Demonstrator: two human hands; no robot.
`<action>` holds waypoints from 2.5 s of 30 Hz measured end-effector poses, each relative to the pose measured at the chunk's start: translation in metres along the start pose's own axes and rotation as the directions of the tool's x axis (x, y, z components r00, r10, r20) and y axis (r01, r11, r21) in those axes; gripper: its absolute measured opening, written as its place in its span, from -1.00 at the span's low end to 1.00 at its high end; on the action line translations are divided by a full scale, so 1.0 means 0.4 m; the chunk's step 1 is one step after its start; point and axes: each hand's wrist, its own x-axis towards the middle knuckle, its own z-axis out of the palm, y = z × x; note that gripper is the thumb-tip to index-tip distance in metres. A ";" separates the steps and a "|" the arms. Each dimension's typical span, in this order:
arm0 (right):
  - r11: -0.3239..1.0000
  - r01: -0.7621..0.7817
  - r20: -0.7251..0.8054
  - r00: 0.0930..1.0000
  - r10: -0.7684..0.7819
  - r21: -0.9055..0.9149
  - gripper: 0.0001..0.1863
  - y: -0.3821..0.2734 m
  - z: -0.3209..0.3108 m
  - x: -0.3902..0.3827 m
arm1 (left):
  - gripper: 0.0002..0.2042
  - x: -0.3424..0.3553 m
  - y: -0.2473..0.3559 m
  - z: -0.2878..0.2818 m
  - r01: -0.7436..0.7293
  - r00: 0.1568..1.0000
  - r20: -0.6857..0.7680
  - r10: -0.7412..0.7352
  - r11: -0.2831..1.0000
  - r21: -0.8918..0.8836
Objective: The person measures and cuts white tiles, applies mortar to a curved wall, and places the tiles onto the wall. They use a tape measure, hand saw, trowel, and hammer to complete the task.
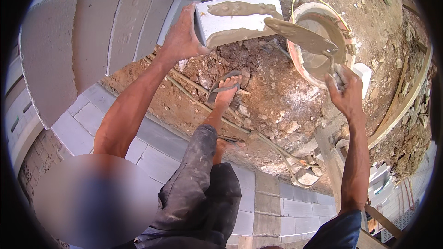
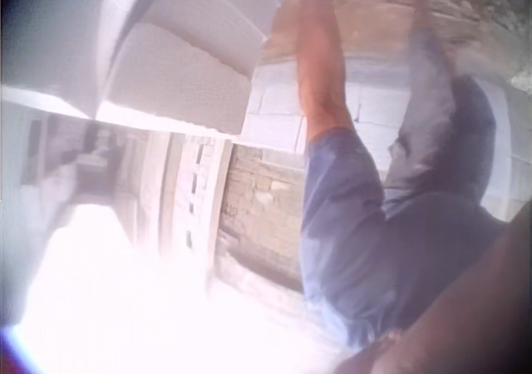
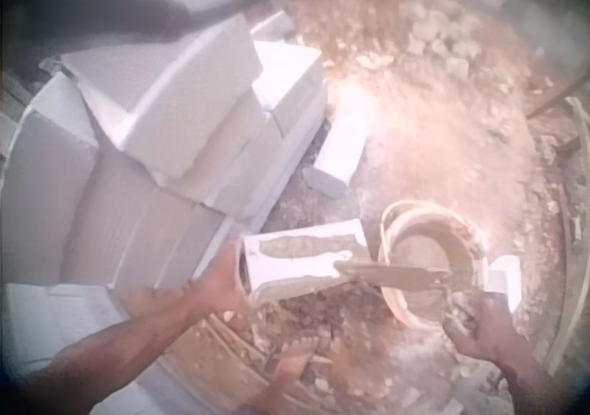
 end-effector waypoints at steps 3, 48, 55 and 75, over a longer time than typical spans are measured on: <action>0.946 0.226 -0.076 0.965 -0.250 -0.231 -0.69 -0.093 0.062 0.080 | 0.17 -0.003 0.004 0.005 -0.027 1.000 -0.007 0.027 0.999 -0.026; 0.685 -0.621 0.217 0.780 0.587 0.380 -0.75 -0.153 0.340 -0.778 | 0.03 -0.067 0.017 0.048 -0.133 0.988 -0.120 0.099 0.937 -0.322; 0.330 -0.702 0.267 0.596 0.758 0.631 -0.64 -0.387 0.363 -1.020 | -0.05 -0.218 0.236 -0.156 -0.217 0.973 -0.089 0.211 0.974 -0.063; 0.865 0.364 -0.935 0.206 0.287 0.346 0.46 -0.777 -0.345 -1.527 | -0.10 -0.713 1.147 -1.000 0.046 0.260 0.128 0.957 0.120 -0.992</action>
